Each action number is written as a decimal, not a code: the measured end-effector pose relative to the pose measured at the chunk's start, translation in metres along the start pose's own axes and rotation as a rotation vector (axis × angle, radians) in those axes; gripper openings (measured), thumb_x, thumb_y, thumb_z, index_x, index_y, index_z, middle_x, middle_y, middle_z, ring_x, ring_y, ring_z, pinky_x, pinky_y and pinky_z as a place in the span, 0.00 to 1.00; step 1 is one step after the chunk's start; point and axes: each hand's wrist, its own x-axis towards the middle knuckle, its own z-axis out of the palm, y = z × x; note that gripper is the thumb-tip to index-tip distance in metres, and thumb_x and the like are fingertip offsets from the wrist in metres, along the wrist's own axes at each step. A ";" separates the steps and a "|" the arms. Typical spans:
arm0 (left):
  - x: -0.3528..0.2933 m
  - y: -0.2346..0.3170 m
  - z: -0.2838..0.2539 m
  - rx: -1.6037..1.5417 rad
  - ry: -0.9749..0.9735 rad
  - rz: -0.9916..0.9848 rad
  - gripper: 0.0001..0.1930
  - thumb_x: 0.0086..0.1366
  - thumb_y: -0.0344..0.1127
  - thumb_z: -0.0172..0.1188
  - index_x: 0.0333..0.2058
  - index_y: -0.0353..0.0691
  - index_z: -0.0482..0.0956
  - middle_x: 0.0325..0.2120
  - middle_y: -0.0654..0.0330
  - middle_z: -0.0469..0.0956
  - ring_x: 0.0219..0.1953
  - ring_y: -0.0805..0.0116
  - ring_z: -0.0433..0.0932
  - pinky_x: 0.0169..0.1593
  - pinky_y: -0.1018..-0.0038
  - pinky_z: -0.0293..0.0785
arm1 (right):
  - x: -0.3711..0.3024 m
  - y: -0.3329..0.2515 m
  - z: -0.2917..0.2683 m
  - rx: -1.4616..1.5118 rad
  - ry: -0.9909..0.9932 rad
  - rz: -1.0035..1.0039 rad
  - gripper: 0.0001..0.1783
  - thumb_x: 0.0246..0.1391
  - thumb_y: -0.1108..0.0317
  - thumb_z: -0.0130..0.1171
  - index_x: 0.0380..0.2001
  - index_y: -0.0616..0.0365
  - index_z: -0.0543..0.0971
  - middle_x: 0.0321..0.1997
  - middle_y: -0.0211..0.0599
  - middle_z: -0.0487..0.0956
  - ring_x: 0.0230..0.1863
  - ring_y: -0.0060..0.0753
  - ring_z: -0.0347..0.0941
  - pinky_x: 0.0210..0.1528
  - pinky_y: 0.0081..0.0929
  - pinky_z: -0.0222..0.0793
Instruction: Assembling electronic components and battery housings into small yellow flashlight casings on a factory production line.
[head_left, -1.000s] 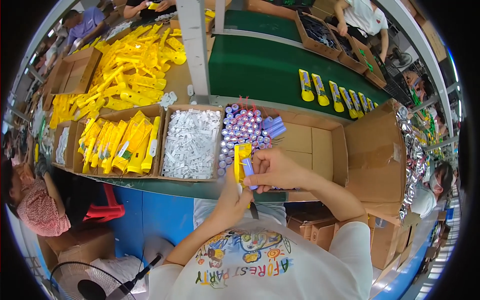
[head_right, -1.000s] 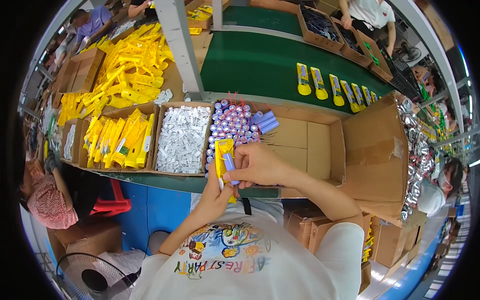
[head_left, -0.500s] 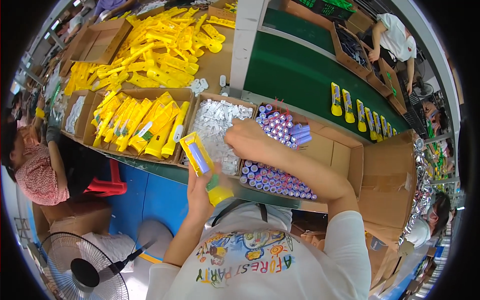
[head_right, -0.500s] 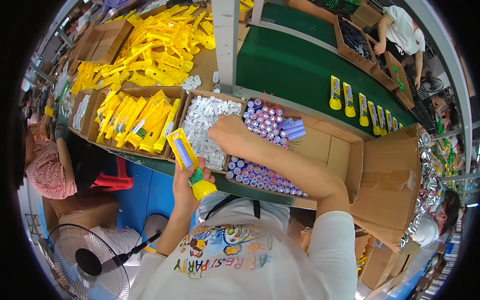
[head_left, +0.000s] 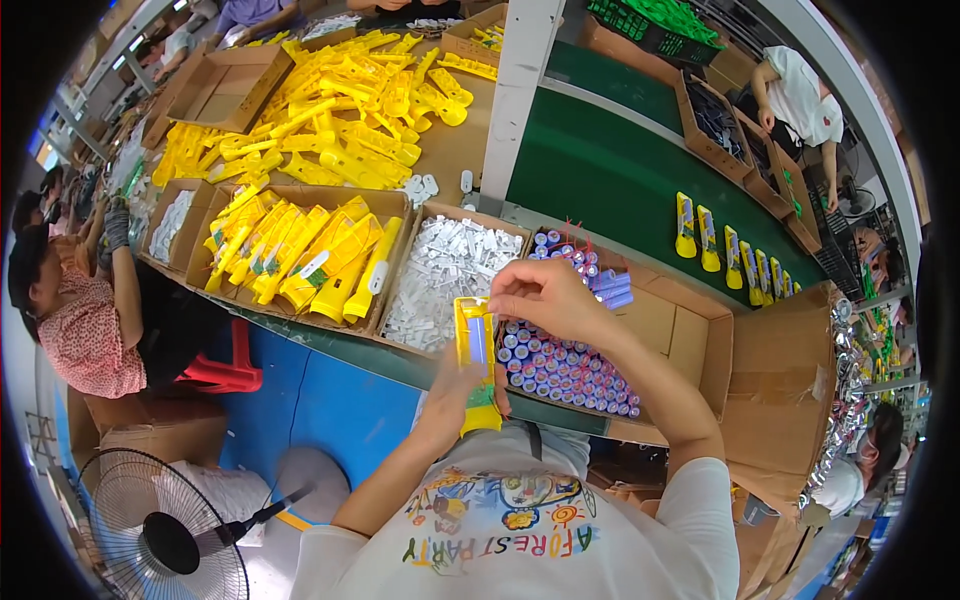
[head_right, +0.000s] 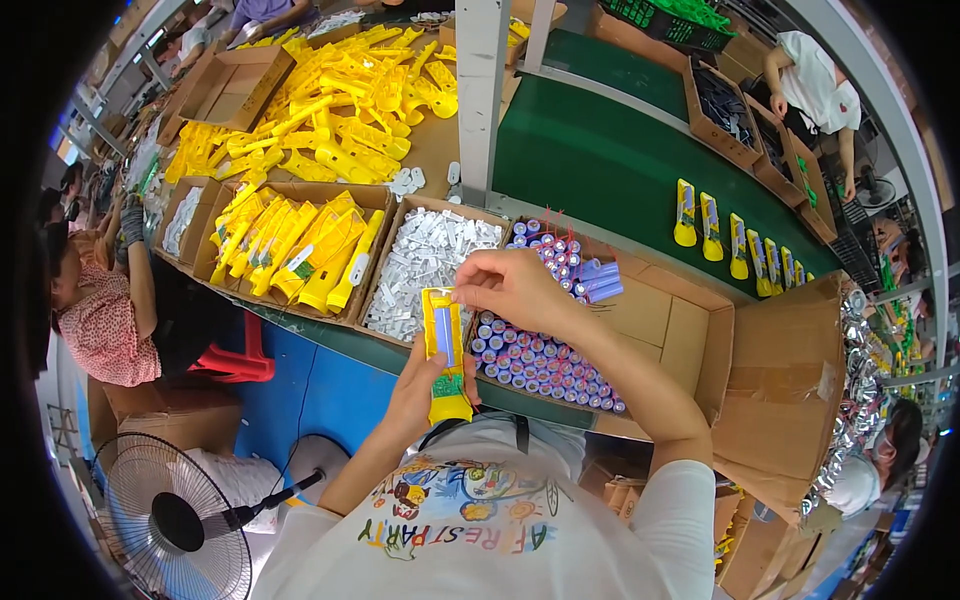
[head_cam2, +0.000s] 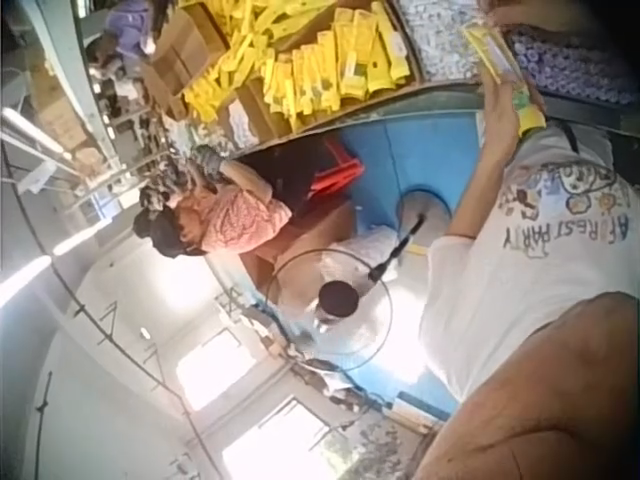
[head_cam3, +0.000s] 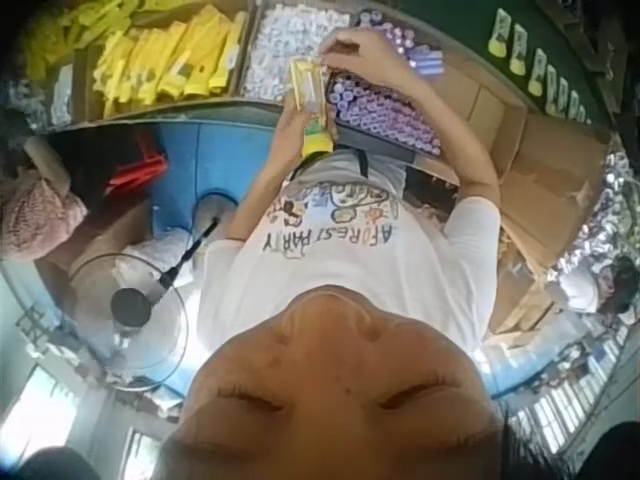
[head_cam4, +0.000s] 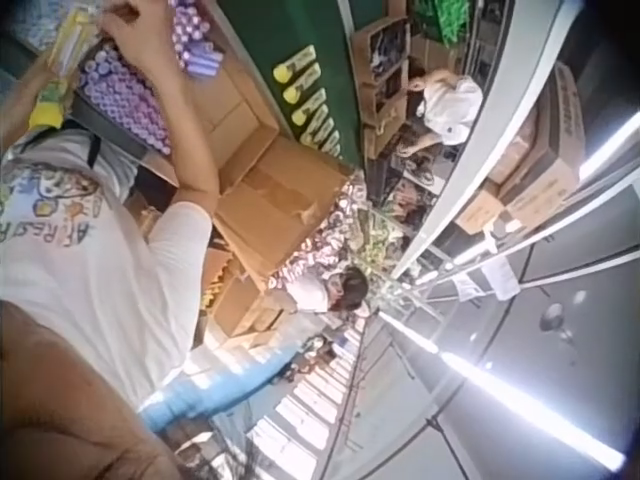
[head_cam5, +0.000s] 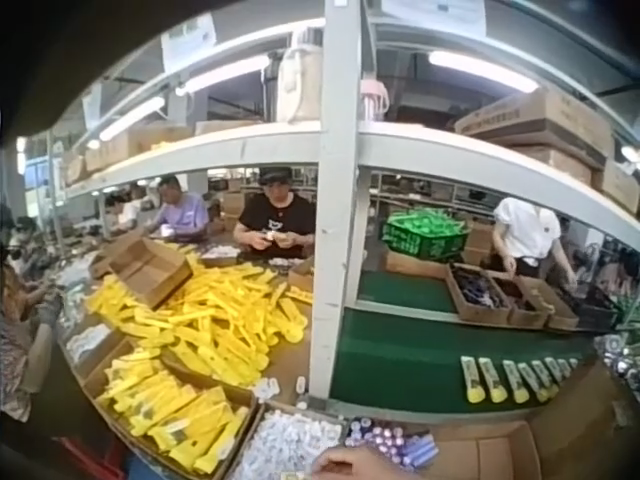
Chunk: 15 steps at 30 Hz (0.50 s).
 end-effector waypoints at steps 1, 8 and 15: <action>0.002 0.000 0.001 0.081 -0.017 0.024 0.18 0.71 0.39 0.43 0.57 0.44 0.54 0.36 0.53 0.73 0.29 0.64 0.76 0.34 0.66 0.77 | -0.001 0.002 0.002 0.087 0.049 0.017 0.07 0.52 0.73 0.65 0.33 0.62 0.78 0.28 0.30 0.80 0.31 0.17 0.76 0.35 0.17 0.73; 0.008 -0.003 -0.002 0.349 -0.049 0.129 0.18 0.71 0.37 0.46 0.54 0.37 0.55 0.32 0.55 0.72 0.25 0.70 0.74 0.29 0.75 0.73 | -0.011 -0.007 0.007 0.133 0.138 0.136 0.11 0.46 0.71 0.71 0.30 0.61 0.79 0.27 0.28 0.80 0.28 0.14 0.75 0.32 0.15 0.72; 0.017 0.001 0.001 0.390 -0.147 0.132 0.17 0.71 0.38 0.46 0.53 0.38 0.55 0.32 0.55 0.72 0.25 0.70 0.74 0.29 0.75 0.74 | -0.010 -0.002 -0.002 0.147 0.229 0.097 0.13 0.49 0.69 0.69 0.34 0.63 0.77 0.32 0.33 0.80 0.33 0.17 0.76 0.35 0.16 0.72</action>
